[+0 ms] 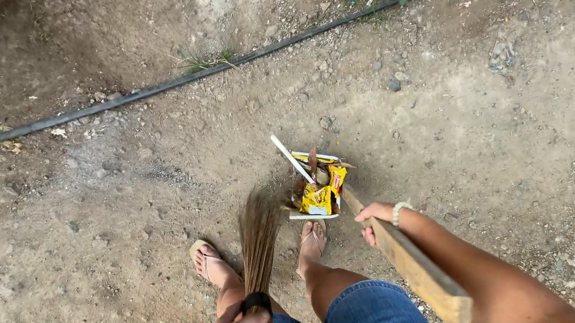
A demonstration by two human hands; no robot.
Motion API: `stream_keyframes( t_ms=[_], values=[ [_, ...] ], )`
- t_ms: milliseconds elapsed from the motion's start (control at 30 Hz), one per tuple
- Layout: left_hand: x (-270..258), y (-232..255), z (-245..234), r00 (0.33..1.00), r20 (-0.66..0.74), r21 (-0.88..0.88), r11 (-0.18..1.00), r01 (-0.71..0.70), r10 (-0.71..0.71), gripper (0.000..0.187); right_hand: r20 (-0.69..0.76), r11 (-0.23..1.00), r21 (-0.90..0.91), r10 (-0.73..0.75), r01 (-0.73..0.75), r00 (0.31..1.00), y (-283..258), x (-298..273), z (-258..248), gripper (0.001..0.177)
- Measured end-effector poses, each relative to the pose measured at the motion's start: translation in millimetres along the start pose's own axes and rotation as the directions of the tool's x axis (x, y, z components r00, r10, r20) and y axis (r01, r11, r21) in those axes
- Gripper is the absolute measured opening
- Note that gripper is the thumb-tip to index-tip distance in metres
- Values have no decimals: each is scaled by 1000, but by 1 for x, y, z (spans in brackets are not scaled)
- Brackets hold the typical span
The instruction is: The person sweeps dry leaves and debris into a pile on a dirt path using a bundle of sticks and then uses a flat wooden board to push the debris into a container.
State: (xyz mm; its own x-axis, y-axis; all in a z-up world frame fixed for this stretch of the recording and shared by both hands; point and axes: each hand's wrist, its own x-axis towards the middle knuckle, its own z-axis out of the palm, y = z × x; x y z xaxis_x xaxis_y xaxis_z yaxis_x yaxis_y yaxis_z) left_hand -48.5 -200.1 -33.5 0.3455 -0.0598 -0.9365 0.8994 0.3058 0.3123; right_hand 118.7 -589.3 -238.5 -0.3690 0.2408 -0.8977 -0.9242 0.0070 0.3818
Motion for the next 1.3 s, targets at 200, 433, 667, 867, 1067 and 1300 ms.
stream_keyframes(
  t_ms=[200, 433, 667, 867, 1067, 1300],
  values=[
    [20, 36, 69, 989, -18, -255, 957, 140, -150, 50, -109, 983, -182, -49, 29, 993, -5, 7, 9, 32],
    [-33, 66, 62, 997, -59, -106, 994, 39, -45, 63, -82, 997, -26, -79, 77, 994, -7, 14, -6, 31],
    [38, 55, 147, 992, 116, -43, 997, 56, -51, 48, -82, 990, -119, -89, 79, 993, -1, 18, 7, 31],
    [3, 58, 123, 964, 154, -20, 975, 221, -215, 39, -40, 990, -112, -85, 80, 996, 0, 11, -5, 33],
    [7, 67, 91, 994, -8, 192, 975, 113, -114, 41, -21, 995, -31, -97, 96, 995, 6, 4, -14, 30],
    [30, 64, 115, 995, 99, 434, 901, -20, -26, 39, -14, 985, -38, -169, 168, 986, 8, -6, -13, 23]
  ],
)
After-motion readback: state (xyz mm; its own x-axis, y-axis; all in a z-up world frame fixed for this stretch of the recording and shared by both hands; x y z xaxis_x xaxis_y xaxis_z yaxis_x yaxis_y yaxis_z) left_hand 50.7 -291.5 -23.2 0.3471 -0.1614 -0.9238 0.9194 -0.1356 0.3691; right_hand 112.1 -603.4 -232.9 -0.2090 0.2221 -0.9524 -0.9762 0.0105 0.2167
